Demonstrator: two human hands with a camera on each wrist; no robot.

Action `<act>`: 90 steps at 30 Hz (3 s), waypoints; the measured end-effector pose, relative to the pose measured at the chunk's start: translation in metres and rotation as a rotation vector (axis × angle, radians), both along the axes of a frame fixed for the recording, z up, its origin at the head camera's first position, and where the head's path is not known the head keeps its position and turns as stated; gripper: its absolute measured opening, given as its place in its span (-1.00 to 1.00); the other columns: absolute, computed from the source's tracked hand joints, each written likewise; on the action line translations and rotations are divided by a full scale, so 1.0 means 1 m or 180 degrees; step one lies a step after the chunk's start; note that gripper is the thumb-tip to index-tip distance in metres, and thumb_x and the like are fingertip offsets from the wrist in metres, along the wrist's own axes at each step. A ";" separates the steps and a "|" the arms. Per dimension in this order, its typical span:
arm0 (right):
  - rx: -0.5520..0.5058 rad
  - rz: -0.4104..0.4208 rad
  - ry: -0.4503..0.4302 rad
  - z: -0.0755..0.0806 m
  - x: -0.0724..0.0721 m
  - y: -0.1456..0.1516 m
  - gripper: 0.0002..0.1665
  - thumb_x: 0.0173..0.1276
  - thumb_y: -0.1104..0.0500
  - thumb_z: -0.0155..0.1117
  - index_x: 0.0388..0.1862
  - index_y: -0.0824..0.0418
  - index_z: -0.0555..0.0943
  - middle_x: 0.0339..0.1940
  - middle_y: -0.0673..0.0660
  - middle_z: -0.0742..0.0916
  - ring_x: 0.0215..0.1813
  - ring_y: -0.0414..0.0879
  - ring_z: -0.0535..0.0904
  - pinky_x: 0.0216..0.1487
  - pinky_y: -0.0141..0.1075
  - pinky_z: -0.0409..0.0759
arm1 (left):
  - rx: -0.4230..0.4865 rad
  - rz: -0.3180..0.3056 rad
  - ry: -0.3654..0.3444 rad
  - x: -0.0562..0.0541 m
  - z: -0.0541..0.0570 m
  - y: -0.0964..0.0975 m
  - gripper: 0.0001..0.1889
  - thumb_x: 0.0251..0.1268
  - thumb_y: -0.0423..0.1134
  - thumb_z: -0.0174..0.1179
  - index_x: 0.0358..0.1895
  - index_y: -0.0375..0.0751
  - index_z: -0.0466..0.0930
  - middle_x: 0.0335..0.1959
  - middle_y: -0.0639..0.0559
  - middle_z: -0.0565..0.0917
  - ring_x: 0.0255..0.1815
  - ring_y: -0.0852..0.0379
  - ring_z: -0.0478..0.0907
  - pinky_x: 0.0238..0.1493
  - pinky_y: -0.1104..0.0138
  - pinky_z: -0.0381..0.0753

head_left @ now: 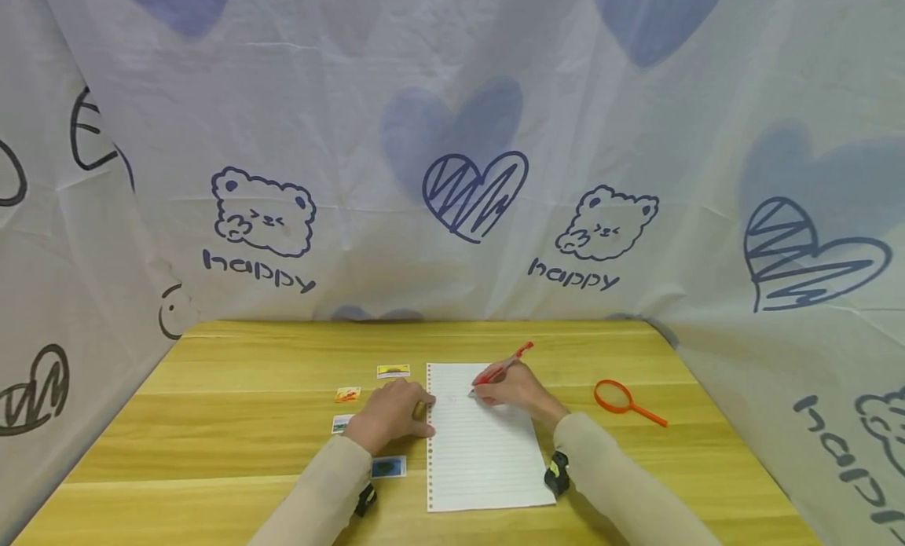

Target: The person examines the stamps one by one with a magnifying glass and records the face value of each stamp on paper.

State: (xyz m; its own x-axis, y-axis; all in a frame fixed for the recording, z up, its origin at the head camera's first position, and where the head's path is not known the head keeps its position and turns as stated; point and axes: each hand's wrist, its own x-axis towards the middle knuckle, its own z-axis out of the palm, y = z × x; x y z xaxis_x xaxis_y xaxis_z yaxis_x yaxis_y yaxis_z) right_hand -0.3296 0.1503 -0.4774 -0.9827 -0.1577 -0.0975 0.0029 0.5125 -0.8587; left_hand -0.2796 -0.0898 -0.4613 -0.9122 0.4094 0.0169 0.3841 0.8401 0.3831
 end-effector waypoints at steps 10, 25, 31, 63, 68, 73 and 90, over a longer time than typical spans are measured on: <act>-0.0074 0.0020 -0.0041 -0.001 0.001 0.005 -0.86 0.26 0.24 0.52 -0.21 0.24 0.81 -0.36 0.09 0.83 -0.39 -0.18 0.71 -0.27 -0.34 0.75 | 0.0007 0.0010 -0.0011 0.001 0.001 0.000 -0.47 0.05 -0.07 0.59 0.13 -0.16 0.76 0.16 -0.12 0.75 0.13 -0.15 0.64 0.16 -0.09 0.64; 0.0106 -0.0167 0.0005 -0.002 0.001 0.003 -0.89 0.25 0.20 0.54 -0.25 0.19 0.82 -0.36 0.06 0.82 -0.37 -0.17 0.68 -0.26 -0.36 0.73 | 0.0022 -0.0035 0.0022 -0.001 -0.001 -0.001 -0.47 0.05 -0.06 0.60 0.12 -0.16 0.76 0.15 -0.13 0.76 0.14 -0.18 0.65 0.13 -0.09 0.66; 0.0179 0.0058 0.0013 0.001 0.002 0.003 -0.88 0.23 0.19 0.56 -0.27 0.19 0.82 -0.41 0.03 0.83 -0.37 -0.17 0.68 -0.27 -0.36 0.66 | 0.0027 -0.0028 0.0013 -0.002 -0.001 -0.001 -0.47 0.06 -0.06 0.59 0.12 -0.16 0.76 0.15 -0.13 0.76 0.12 -0.17 0.66 0.09 -0.07 0.67; 0.0200 -0.0131 0.0050 -0.002 0.003 0.004 -0.90 0.26 0.21 0.52 -0.27 0.21 0.81 -0.39 0.07 0.81 -0.38 -0.17 0.69 -0.28 -0.34 0.73 | 0.0017 -0.0038 -0.0027 -0.002 -0.004 0.000 -0.46 0.06 -0.06 0.59 0.13 -0.16 0.76 0.17 -0.12 0.75 0.14 -0.14 0.66 0.15 -0.07 0.66; 0.0224 -0.0122 0.0044 -0.002 0.001 0.004 -0.91 0.28 0.21 0.51 -0.27 0.20 0.80 -0.38 0.07 0.81 -0.37 -0.15 0.68 -0.26 -0.34 0.73 | 0.0028 -0.0043 0.0010 -0.002 -0.004 0.000 -0.47 0.05 -0.06 0.60 0.12 -0.16 0.76 0.16 -0.13 0.75 0.16 -0.17 0.65 0.13 -0.09 0.66; 0.0283 -0.0113 0.0071 0.001 0.003 0.002 -0.93 0.29 0.22 0.49 -0.27 0.20 0.80 -0.40 0.06 0.80 -0.38 -0.16 0.66 -0.28 -0.34 0.71 | 0.0029 -0.0036 0.0017 -0.002 -0.002 0.000 -0.47 0.04 -0.07 0.60 0.11 -0.16 0.77 0.16 -0.13 0.75 0.17 -0.19 0.65 0.13 -0.10 0.67; 0.0281 0.0069 0.0158 0.002 0.005 0.007 -0.94 0.19 0.25 0.48 -0.35 0.22 0.79 -0.50 0.03 0.78 -0.44 -0.18 0.61 -0.37 -0.39 0.62 | -0.0025 0.0011 -0.0034 -0.004 -0.003 0.001 -0.47 0.07 -0.05 0.58 0.14 -0.14 0.75 0.20 -0.10 0.74 0.16 -0.12 0.65 0.18 -0.05 0.65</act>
